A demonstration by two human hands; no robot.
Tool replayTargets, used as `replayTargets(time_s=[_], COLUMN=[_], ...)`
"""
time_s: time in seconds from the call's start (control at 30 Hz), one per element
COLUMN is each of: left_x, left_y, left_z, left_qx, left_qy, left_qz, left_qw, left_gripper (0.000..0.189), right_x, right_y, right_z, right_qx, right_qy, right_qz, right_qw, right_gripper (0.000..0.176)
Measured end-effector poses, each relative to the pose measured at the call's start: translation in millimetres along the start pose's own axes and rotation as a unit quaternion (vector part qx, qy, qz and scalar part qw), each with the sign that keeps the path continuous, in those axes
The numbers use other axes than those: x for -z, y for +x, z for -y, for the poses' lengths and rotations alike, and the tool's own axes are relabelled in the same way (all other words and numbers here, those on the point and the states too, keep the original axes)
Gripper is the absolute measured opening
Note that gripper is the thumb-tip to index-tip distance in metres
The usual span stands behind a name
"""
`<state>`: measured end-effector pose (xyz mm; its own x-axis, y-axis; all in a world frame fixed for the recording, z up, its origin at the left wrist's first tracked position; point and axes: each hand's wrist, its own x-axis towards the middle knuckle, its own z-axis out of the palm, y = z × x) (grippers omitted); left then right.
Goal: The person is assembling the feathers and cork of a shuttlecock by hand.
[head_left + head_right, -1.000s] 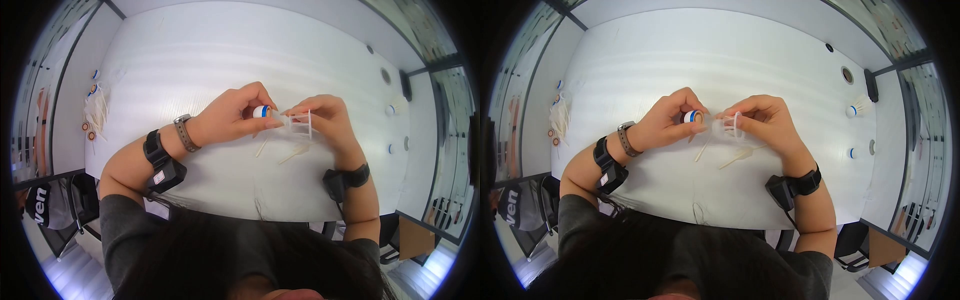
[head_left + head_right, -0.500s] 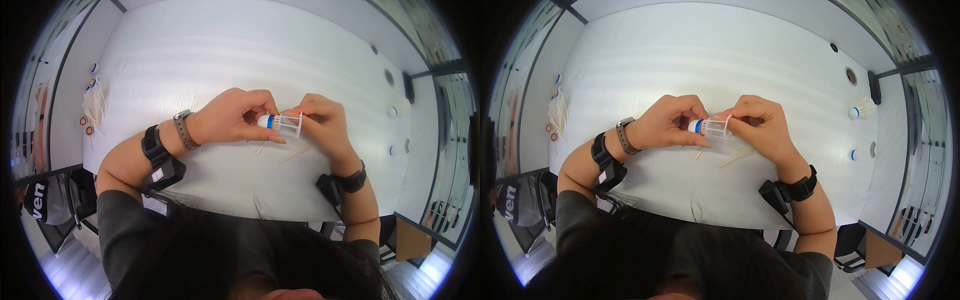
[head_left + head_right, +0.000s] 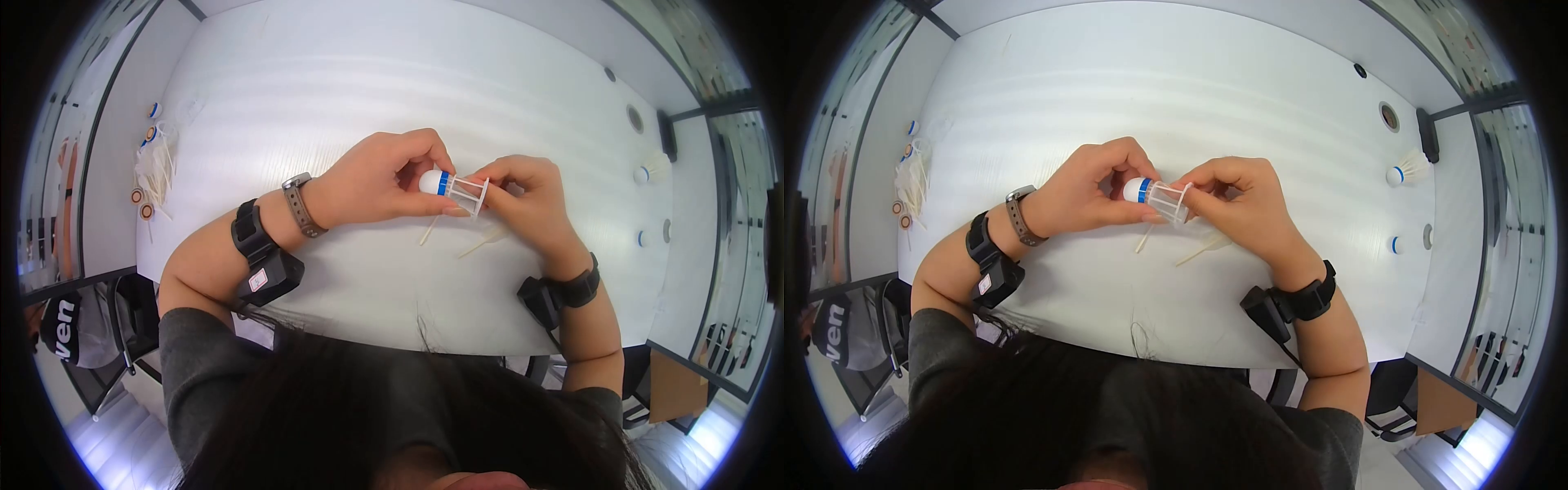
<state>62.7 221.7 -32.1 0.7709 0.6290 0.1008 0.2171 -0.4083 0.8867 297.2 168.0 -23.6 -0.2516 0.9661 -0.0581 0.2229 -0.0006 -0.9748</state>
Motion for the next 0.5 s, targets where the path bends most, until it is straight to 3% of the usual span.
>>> replayTargets(time_s=[0.13, 0.5], left_x=[-5.7, -3.6], left_y=[0.2, -2.2], left_z=[3.4, 5.4], left_qx=[-0.017, -0.04], left_qy=[-0.042, 0.006], left_qz=[-0.054, -0.038], left_qw=[0.998, 0.998], left_gripper=[0.042, 0.047], right_x=[-0.5, 3.7], right_y=[-0.7, -0.6], right_z=[-3.8, -7.6], right_qx=[0.02, 0.033], right_qy=[0.021, 0.019], right_qz=[0.002, 0.044], right_qw=[1.0, 0.998], right_gripper=[0.009, 0.014])
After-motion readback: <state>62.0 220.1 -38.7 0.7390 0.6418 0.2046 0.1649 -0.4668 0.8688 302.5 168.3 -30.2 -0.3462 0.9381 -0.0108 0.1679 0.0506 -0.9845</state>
